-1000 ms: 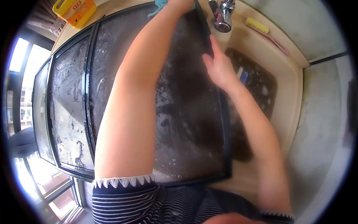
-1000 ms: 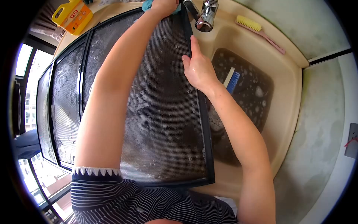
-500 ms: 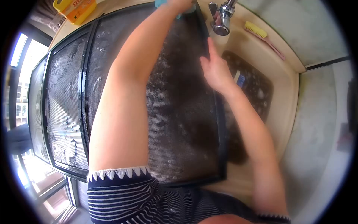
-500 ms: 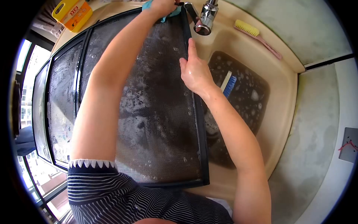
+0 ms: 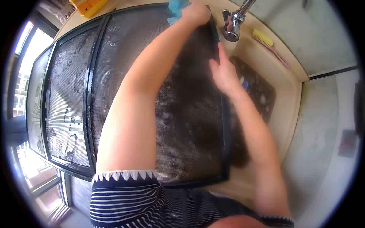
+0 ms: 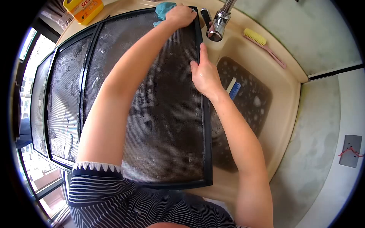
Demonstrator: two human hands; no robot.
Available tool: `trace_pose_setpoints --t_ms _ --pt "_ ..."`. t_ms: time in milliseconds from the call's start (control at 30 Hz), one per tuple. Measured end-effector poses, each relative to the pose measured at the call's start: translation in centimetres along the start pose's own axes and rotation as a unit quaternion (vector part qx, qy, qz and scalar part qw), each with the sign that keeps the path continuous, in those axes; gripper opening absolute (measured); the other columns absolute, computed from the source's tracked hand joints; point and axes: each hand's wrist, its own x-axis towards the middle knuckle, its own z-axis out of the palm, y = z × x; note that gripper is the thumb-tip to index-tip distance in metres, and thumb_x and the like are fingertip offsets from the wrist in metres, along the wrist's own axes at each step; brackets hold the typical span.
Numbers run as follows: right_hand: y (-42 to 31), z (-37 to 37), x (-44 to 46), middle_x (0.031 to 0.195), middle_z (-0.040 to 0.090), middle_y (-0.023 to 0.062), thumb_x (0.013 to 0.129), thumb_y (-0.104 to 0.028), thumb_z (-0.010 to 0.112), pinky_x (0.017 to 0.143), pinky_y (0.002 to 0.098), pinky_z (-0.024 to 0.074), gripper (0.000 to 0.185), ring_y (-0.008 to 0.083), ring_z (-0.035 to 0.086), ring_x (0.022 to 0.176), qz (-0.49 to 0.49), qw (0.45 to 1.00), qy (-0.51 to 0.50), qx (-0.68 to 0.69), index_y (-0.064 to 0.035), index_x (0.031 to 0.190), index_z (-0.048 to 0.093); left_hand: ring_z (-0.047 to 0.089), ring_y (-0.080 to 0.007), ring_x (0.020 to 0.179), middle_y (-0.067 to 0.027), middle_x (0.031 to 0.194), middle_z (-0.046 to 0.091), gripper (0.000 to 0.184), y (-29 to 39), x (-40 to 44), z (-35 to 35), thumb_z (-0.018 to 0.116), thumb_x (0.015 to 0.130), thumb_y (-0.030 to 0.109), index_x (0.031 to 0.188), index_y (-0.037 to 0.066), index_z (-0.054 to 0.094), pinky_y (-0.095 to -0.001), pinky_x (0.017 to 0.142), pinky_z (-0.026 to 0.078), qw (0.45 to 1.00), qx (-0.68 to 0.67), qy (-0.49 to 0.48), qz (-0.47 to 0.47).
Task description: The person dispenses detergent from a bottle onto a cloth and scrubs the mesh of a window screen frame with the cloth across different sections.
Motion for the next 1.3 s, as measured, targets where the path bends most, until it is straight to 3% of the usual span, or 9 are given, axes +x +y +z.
trace_pose_setpoints --t_ms 200,333,467,633,700,800,933,1167,1300 --pt "0.3 0.0 -0.1 0.092 0.056 0.0308 0.086 -0.018 0.045 0.079 0.0418 0.0416 0.06 0.0424 0.055 0.087 0.008 1.0 -0.007 0.001 0.002 0.133 0.015 0.06 -0.0302 0.09 -0.0172 0.094 0.062 0.029 1.2 0.6 0.6 0.044 0.079 0.021 0.087 0.005 0.066 -0.038 0.077 0.047 0.992 -0.038 0.009 -0.123" --pt "-0.2 -0.2 -0.1 0.092 0.056 0.0307 0.086 -0.019 0.045 0.079 0.0422 0.0414 0.06 0.0428 0.054 0.087 0.008 1.0 -0.008 -0.02 0.0013 0.134 0.014 0.057 -0.0301 0.094 -0.0127 0.098 0.061 0.03 -0.2 -0.6 -0.5 0.049 0.077 0.019 0.103 0.022 0.063 -0.0362 0.082 0.045 0.996 -0.025 -0.046 -0.067" --pt "-0.1 -0.1 0.1 0.09 0.056 0.03 0.086 -0.019 0.045 0.077 0.0426 0.0418 0.06 0.0426 0.055 0.085 0.003 1.0 -0.004 -0.009 0.0005 0.134 0.014 0.057 -0.0306 0.09 -0.0114 0.095 0.062 0.027 -1.0 -3.9 -0.4 0.049 0.079 0.023 0.101 0.02 0.064 -0.0391 0.079 0.046 0.999 -0.028 -0.006 0.044" --pt "0.8 0.5 0.0 0.086 0.057 0.0296 0.086 -0.018 0.045 0.075 0.043 0.0423 0.06 0.0423 0.056 0.081 -0.052 0.998 0.032 -0.03 0.0013 0.134 0.014 0.058 -0.0307 0.089 -0.0126 0.094 0.061 0.024 -0.2 -0.5 0.3 0.053 0.077 0.029 0.095 0.018 0.065 -0.0395 0.077 0.047 0.995 -0.025 0.019 -0.093" --pt "-0.4 -0.4 0.1 0.087 0.057 0.0301 0.086 -0.018 0.045 0.076 0.0429 0.0421 0.06 0.0425 0.055 0.082 0.014 1.0 -0.019 0.002 0.0014 0.133 0.014 0.058 -0.0301 0.089 -0.0125 0.094 0.062 0.025 0.0 0.9 0.5 0.054 0.076 0.03 0.094 0.018 0.066 -0.0385 0.077 0.047 0.99 0.001 0.043 -0.133" --pt "-0.4 -0.2 -0.1 0.089 0.056 0.0308 0.086 -0.018 0.044 0.077 0.0428 0.0419 0.06 0.0428 0.055 0.083 0.027 0.999 -0.026 0.0 0.0011 0.134 0.014 0.061 -0.0303 0.086 -0.0184 0.089 0.063 0.026 -0.1 1.1 -0.6 0.047 0.078 0.021 0.081 0.005 0.067 -0.0383 0.075 0.048 0.993 -0.041 0.013 -0.107" --pt "0.2 0.2 0.2 0.09 0.056 0.031 0.086 -0.019 0.044 0.078 0.0425 0.042 0.06 0.0428 0.055 0.083 0.014 1.0 -0.016 -0.009 0.0005 0.134 0.013 0.059 -0.0286 0.085 -0.0102 0.09 0.064 0.025 -1.2 -1.9 -0.5 0.055 0.074 0.027 0.095 0.019 0.066 -0.0361 0.078 0.047 0.997 -0.017 -0.05 0.051" --pt "0.1 0.1 0.1 0.092 0.055 0.0313 0.087 -0.019 0.044 0.079 0.042 0.0416 0.06 0.0423 0.055 0.088 0.01 1.0 -0.016 -0.007 -0.001 0.135 0.013 0.06 -0.0278 0.082 -0.0085 0.085 0.064 0.023 -0.3 -2.5 -0.9 0.059 0.072 0.031 0.091 0.021 0.068 -0.0372 0.076 0.047 0.997 -0.05 0.024 -0.049" --pt "-1.2 -0.8 0.4 0.091 0.056 0.0307 0.087 -0.019 0.044 0.079 0.042 0.0415 0.059 0.0423 0.055 0.087 0.059 0.997 -0.055 0.001 -0.0001 0.134 0.013 0.062 -0.0299 0.082 -0.0184 0.084 0.063 0.024 -0.5 0.8 1.0 0.05 0.076 0.021 0.076 0.004 0.067 -0.0388 0.072 0.049 0.998 -0.01 0.044 -0.053"
